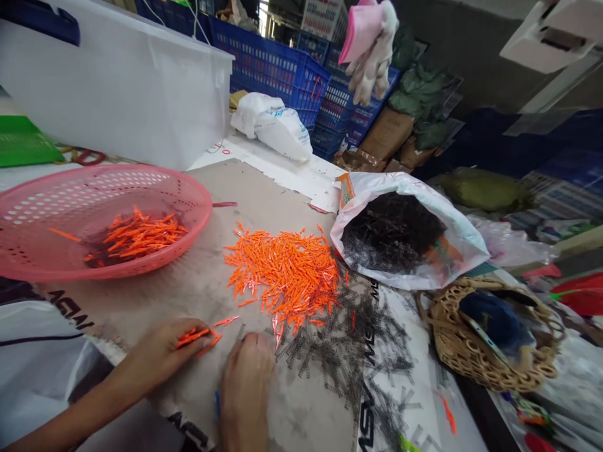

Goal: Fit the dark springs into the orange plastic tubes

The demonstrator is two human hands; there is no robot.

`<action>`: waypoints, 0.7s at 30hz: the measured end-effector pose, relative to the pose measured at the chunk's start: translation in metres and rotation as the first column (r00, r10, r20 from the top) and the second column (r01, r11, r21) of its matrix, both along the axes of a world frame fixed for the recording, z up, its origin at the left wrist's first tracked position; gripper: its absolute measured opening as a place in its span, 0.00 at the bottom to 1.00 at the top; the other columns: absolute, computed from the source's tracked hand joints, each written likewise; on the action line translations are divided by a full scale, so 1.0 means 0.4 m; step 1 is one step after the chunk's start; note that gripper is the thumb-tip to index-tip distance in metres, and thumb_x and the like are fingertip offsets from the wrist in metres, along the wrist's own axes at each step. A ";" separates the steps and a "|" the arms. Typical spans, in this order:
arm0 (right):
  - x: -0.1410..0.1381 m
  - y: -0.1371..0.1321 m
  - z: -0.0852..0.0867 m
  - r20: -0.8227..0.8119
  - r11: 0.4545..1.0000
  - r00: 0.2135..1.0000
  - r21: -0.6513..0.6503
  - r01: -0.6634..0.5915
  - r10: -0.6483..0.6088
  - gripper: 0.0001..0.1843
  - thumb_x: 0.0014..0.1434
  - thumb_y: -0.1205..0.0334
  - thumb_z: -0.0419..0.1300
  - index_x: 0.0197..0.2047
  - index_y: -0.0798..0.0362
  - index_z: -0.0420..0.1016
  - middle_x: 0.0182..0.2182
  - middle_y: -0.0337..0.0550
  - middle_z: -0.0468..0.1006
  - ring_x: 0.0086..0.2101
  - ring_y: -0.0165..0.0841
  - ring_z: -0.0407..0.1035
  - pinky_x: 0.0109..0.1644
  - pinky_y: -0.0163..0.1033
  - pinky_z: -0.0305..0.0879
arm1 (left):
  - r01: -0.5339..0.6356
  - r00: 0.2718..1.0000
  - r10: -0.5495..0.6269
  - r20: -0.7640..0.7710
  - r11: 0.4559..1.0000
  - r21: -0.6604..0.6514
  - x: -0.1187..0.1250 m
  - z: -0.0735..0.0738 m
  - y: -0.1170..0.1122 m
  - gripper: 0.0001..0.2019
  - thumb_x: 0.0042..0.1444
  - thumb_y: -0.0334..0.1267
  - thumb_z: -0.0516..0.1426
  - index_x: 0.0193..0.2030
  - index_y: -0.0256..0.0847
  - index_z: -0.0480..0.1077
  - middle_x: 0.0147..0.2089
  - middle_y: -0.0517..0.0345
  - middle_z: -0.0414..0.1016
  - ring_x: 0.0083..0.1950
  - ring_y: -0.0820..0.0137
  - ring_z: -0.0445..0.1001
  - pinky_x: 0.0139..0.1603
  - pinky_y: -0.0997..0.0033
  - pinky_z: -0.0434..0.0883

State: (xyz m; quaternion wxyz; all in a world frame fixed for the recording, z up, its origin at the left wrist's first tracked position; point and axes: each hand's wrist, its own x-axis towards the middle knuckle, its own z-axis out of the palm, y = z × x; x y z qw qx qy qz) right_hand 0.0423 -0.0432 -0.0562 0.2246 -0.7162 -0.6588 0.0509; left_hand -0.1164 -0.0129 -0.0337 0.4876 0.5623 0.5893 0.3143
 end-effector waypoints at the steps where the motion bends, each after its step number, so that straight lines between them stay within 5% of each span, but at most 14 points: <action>1: 0.006 -0.006 0.000 0.006 1.000 1.000 -0.003 0.004 -0.004 0.13 0.59 0.71 0.54 0.25 0.52 0.73 0.24 0.49 0.77 0.26 0.40 0.71 0.29 0.40 0.50 | 0.044 0.995 -0.040 -0.086 0.998 0.047 0.003 -0.014 0.000 0.05 0.46 0.43 0.64 0.27 0.45 0.77 0.30 0.55 0.79 0.37 0.57 0.73 0.38 0.69 0.60; 4: 0.006 -0.010 0.005 0.003 1.000 1.000 -0.010 0.017 -0.017 0.10 0.60 0.69 0.55 0.29 0.52 0.74 0.26 0.47 0.77 0.28 0.40 0.72 0.30 0.39 0.51 | 0.141 0.950 -0.089 -0.300 0.978 0.155 0.013 -0.046 -0.002 0.05 0.49 0.42 0.61 0.28 0.45 0.76 0.31 0.52 0.80 0.37 0.56 0.74 0.37 0.67 0.60; 7: -0.018 0.009 0.008 -0.007 0.999 1.000 -0.016 0.029 -0.029 0.08 0.58 0.69 0.57 0.29 0.53 0.74 0.27 0.50 0.78 0.29 0.42 0.72 0.31 0.40 0.52 | 0.129 0.949 -0.075 -0.306 0.978 0.163 0.017 -0.044 0.002 0.08 0.50 0.42 0.60 0.23 0.44 0.74 0.28 0.52 0.78 0.33 0.58 0.73 0.35 0.68 0.60; 12: -0.040 0.036 0.009 -0.093 0.999 0.995 -0.037 0.035 -0.038 0.11 0.54 0.74 0.53 0.26 0.56 0.75 0.26 0.56 0.78 0.27 0.44 0.71 0.29 0.40 0.51 | 0.098 0.995 -0.095 0.032 0.989 -0.107 0.018 0.001 0.002 0.12 0.47 0.44 0.59 0.19 0.40 0.71 0.17 0.62 0.67 0.20 0.70 0.61 0.24 0.73 0.54; 16: 0.000 0.006 0.028 -0.268 0.998 0.962 -0.045 0.032 -0.043 0.11 0.56 0.70 0.53 0.27 0.54 0.74 0.25 0.48 0.77 0.27 0.38 0.72 0.29 0.37 0.58 | 0.107 0.950 -0.012 0.312 0.951 -0.289 0.024 0.014 -0.015 0.11 0.45 0.44 0.61 0.29 0.36 0.75 0.19 0.64 0.67 0.19 0.77 0.54 0.21 0.76 0.46; 18: 0.027 -0.025 0.039 -0.486 0.997 0.874 -0.060 -0.043 0.009 0.09 0.60 0.66 0.53 0.33 0.53 0.75 0.27 0.42 0.78 0.28 0.33 0.72 0.30 0.34 0.62 | 0.163 0.911 -0.005 0.412 0.922 -0.351 0.032 0.009 -0.026 0.11 0.44 0.40 0.62 0.35 0.37 0.76 0.20 0.64 0.70 0.18 0.78 0.53 0.20 0.76 0.44; 21: 0.056 -0.073 0.047 -0.817 0.980 0.571 -0.048 -0.195 0.073 0.08 0.62 0.61 0.53 0.39 0.52 0.74 0.29 0.38 0.76 0.29 0.29 0.70 0.31 0.31 0.64 | 0.258 0.829 0.030 0.559 0.866 -0.429 0.053 -0.001 -0.041 0.07 0.43 0.34 0.61 0.32 0.39 0.74 0.17 0.66 0.68 0.15 0.80 0.49 0.19 0.76 0.42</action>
